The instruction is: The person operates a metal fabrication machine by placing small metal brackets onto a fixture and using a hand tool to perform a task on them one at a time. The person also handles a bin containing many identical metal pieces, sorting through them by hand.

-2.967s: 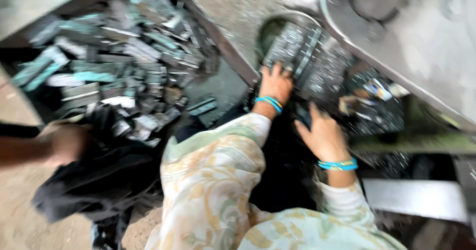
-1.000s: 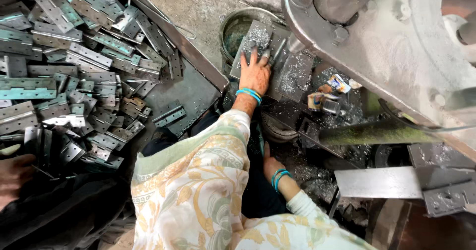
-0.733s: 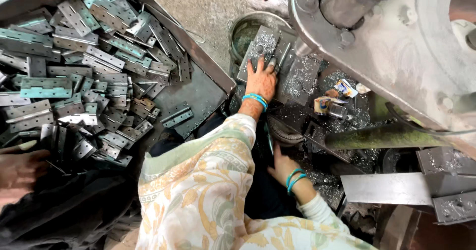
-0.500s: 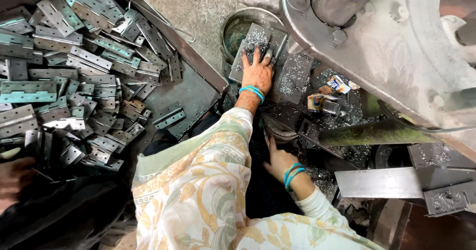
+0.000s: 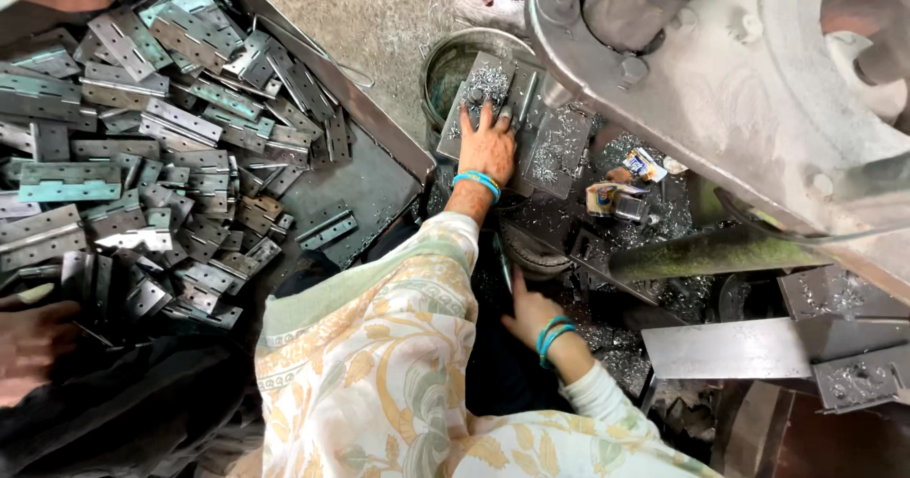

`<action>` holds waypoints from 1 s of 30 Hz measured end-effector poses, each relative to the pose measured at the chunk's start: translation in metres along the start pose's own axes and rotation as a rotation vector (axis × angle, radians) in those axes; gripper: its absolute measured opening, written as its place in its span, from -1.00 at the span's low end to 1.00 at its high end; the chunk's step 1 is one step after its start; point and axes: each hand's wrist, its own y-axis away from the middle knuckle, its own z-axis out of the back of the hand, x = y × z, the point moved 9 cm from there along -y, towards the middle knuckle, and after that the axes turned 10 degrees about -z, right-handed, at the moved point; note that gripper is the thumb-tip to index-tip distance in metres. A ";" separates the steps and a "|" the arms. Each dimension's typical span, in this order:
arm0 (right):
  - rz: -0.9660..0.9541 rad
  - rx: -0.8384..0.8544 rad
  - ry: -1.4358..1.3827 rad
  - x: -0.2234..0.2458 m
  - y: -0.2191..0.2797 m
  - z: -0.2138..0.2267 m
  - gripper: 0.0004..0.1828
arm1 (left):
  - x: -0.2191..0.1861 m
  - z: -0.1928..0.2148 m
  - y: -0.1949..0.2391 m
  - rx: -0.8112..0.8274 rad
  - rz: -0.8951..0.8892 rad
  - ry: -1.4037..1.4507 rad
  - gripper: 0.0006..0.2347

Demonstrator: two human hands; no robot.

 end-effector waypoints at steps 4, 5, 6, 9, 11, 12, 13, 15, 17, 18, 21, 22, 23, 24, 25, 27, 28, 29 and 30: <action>0.050 -0.112 -0.035 0.012 0.028 0.055 0.06 | -0.008 0.018 0.027 -0.056 -0.058 -0.050 -0.71; 0.052 -0.117 -0.006 0.015 0.029 0.060 0.07 | -0.009 0.023 0.035 -0.053 -0.065 -0.060 -0.71; 0.057 -0.114 -0.014 0.017 0.031 0.061 0.07 | -0.012 0.024 0.047 -0.017 -0.084 -0.029 -0.74; 0.060 -0.146 -0.021 0.018 0.032 0.062 0.07 | -0.016 0.034 0.081 0.022 -0.141 -0.017 -0.79; 0.071 -0.169 -0.035 0.015 0.033 0.060 0.05 | -0.021 0.036 0.097 0.027 -0.181 -0.026 -0.81; 0.071 -0.169 -0.041 0.014 0.032 0.058 0.05 | -0.022 0.040 0.102 -0.028 -0.192 -0.034 -0.80; 0.076 -0.181 -0.045 0.014 0.031 0.058 0.04 | -0.024 0.044 0.105 -0.084 -0.204 -0.042 -0.79; 0.078 -0.194 -0.051 0.013 0.031 0.055 0.04 | -0.026 0.043 0.106 -0.142 -0.211 -0.105 -0.77; 0.087 -0.207 -0.058 0.014 0.032 0.057 0.03 | -0.028 0.043 0.101 -0.208 -0.214 -0.166 -0.75; 0.087 -0.212 -0.055 0.015 0.033 0.058 0.03 | -0.029 0.039 0.097 -0.182 -0.214 -0.213 -0.75; 0.095 -0.224 -0.049 0.018 0.041 0.065 0.02 | -0.033 0.038 0.088 -0.121 -0.213 -0.238 -0.76; 0.089 -0.207 -0.055 0.017 0.043 0.066 -0.02 | -0.034 0.038 0.087 -0.078 -0.217 -0.212 -0.78; 0.083 -0.191 -0.062 0.015 0.044 0.067 -0.06 | -0.035 0.045 0.087 -0.080 -0.216 -0.213 -0.78; 0.084 -0.190 -0.062 0.014 0.044 0.068 -0.06 | -0.035 0.061 0.090 -0.201 -0.213 -0.113 -0.77; 0.082 -0.207 -0.091 0.010 0.041 0.071 -0.10 | -0.034 0.078 0.093 -0.322 -0.210 -0.012 -0.75; 0.078 -0.220 -0.121 0.001 0.029 0.075 -0.13 | -0.023 0.098 0.098 -0.425 -0.172 0.127 -0.71; 0.243 -0.450 -0.240 0.004 0.031 0.099 -0.19 | -0.014 0.106 0.103 -0.526 -0.131 0.267 -0.66; 0.407 -0.681 -0.361 0.004 0.040 0.117 -0.25 | -0.012 0.105 0.103 -0.522 -0.129 0.269 -0.66; 0.408 -0.677 -0.362 0.002 0.030 0.118 -0.25 | 0.006 0.102 0.105 -0.587 -0.015 0.457 -0.72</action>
